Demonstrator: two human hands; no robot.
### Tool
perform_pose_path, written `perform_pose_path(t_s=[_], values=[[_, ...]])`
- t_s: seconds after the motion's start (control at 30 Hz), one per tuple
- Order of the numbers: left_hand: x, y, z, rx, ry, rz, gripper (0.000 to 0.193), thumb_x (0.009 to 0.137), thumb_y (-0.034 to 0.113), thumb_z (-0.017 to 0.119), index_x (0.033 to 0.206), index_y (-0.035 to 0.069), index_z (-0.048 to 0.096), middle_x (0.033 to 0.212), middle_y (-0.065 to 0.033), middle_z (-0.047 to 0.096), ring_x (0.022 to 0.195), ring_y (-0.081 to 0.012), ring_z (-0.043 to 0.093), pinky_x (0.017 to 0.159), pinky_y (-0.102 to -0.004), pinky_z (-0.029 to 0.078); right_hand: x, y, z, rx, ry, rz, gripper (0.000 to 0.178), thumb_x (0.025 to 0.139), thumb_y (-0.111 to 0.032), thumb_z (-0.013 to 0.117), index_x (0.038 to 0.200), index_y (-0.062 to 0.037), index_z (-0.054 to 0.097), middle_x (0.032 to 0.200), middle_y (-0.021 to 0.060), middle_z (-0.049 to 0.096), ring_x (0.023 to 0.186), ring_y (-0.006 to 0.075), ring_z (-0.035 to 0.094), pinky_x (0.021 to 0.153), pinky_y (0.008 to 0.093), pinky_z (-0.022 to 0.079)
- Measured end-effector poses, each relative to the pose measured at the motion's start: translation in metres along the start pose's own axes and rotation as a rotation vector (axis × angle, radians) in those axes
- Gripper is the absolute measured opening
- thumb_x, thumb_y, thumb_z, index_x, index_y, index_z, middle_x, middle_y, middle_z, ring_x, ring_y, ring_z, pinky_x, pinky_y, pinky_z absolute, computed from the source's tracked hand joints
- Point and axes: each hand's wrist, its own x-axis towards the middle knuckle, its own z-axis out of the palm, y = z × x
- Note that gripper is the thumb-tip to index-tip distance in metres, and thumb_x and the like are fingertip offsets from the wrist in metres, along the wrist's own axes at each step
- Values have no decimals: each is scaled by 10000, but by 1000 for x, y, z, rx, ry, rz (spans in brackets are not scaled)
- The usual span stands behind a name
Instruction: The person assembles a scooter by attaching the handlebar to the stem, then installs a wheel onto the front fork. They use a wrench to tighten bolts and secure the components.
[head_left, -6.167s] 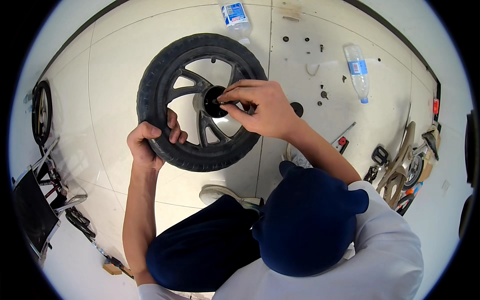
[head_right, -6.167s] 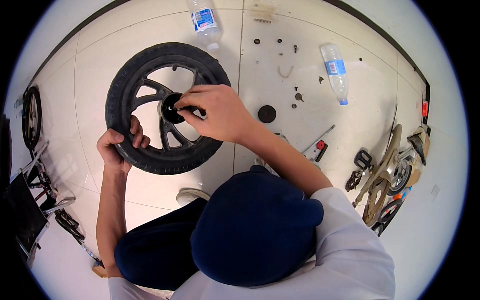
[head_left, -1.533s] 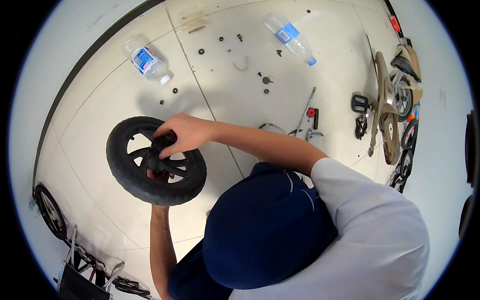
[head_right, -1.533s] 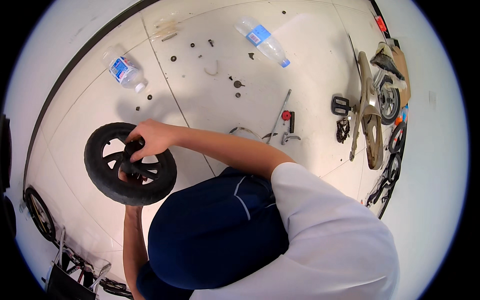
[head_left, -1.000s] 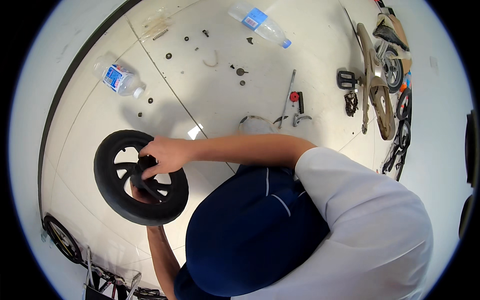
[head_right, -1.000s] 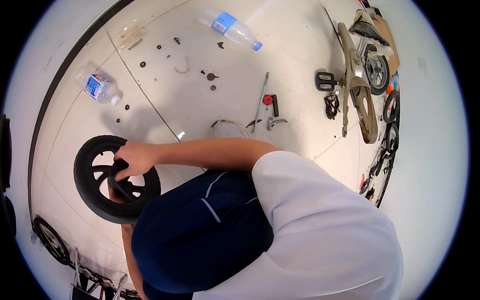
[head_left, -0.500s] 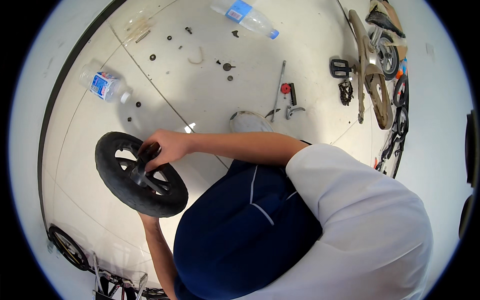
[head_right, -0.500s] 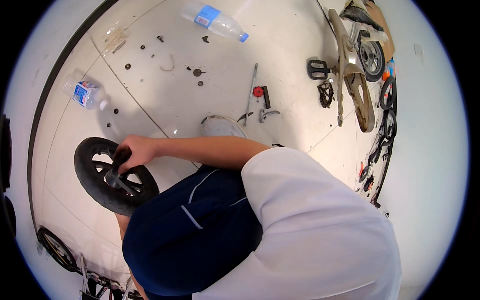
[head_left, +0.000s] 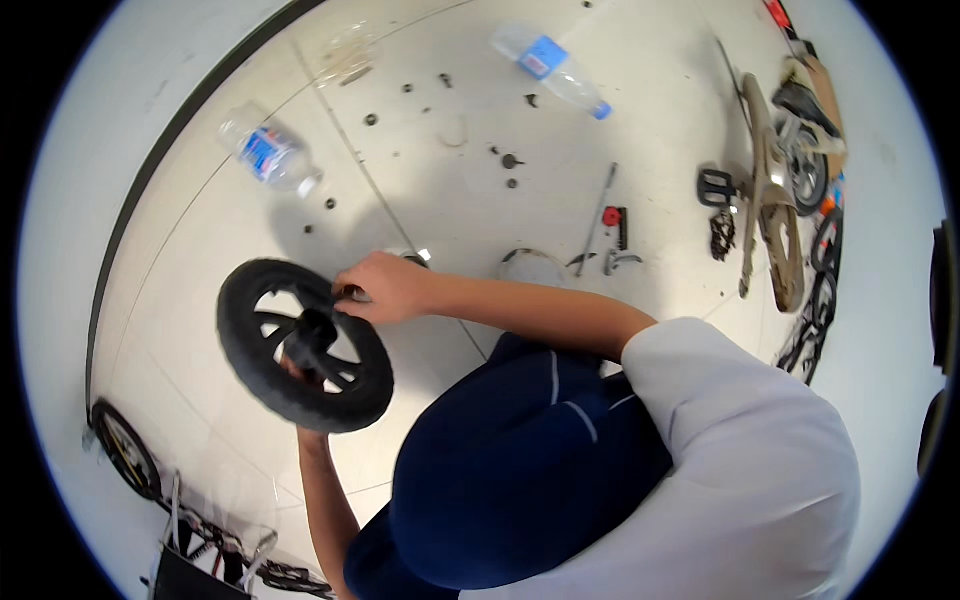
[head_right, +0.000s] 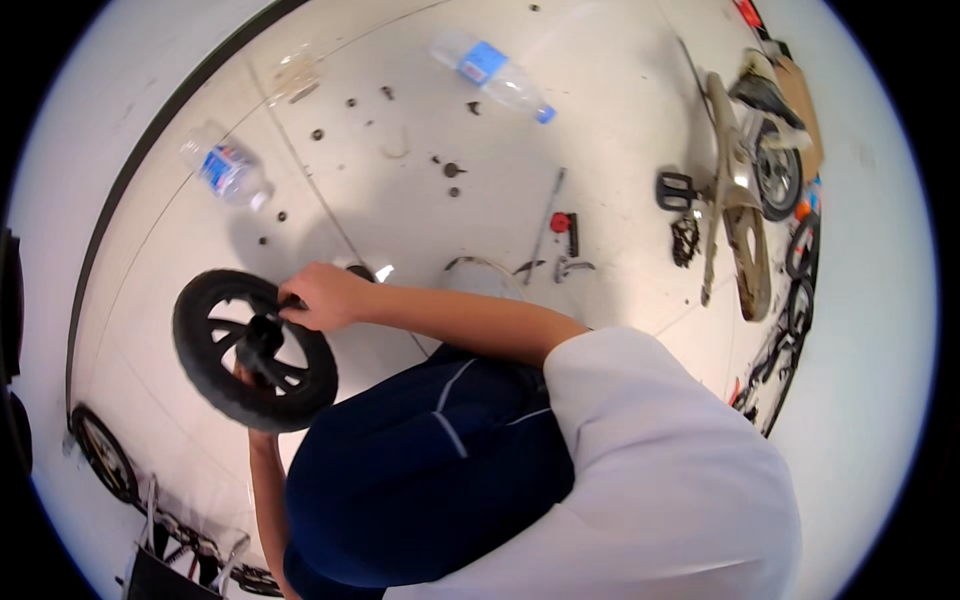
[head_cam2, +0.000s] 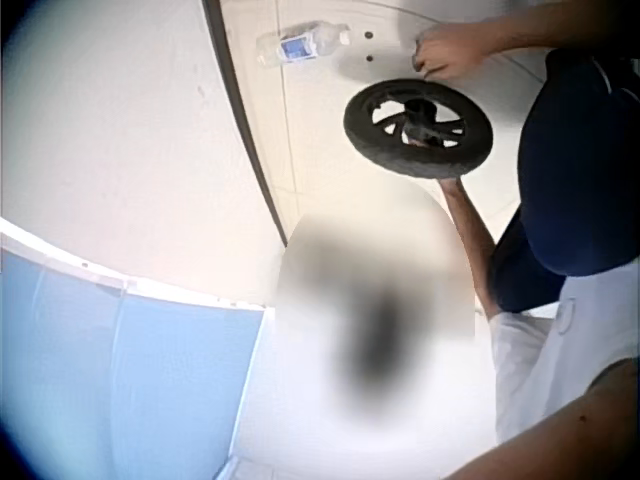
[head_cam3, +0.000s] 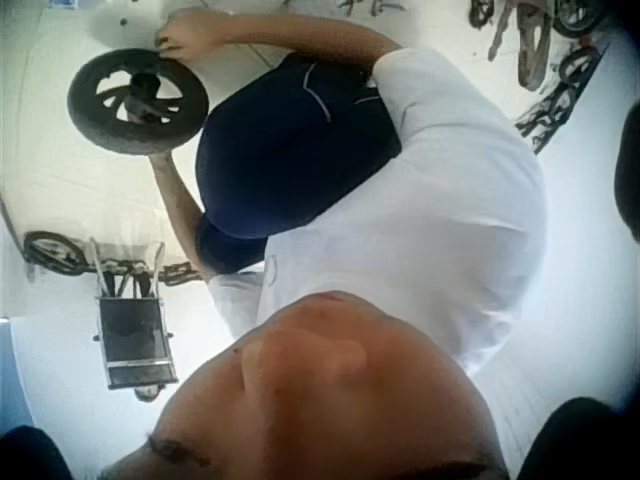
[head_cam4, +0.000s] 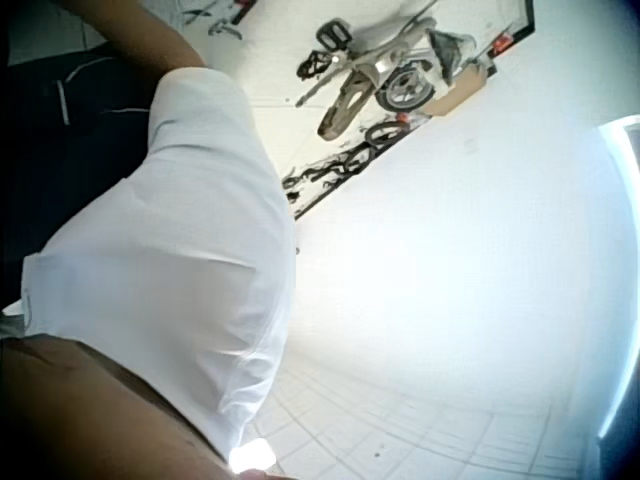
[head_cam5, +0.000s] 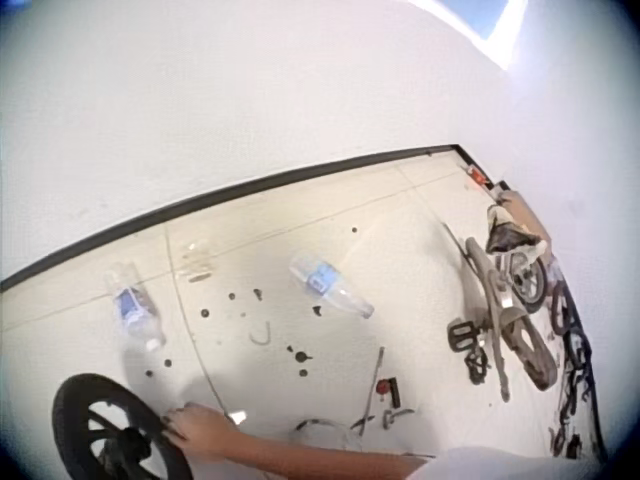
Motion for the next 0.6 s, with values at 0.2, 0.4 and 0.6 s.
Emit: perform_pose_path(t_s=[0.2,0.4,0.6], values=[[-6,-4,-25,104,86,-39,438,1020,327,410,1345,34,437,1231,-63,575,1141,-151,540,990,-309,398,11,-33,19,217,-169,-12,135,787,-90,612,851,9,679,766,182,657,692,332,638,638,386,493],[-14,-6,-19,198,216,-68,385,1010,390,411,1261,112,505,1060,-8,612,937,-98,579,768,-255,470,22,-43,23,353,-192,218,167,783,-101,634,878,28,680,784,180,678,711,287,669,664,354,516],[-1,-10,-19,405,263,34,374,1015,389,390,1183,88,535,1111,-50,582,970,-141,595,725,-286,506,12,-43,11,397,-114,180,140,776,-80,638,858,28,676,762,150,684,702,225,676,668,298,533]])
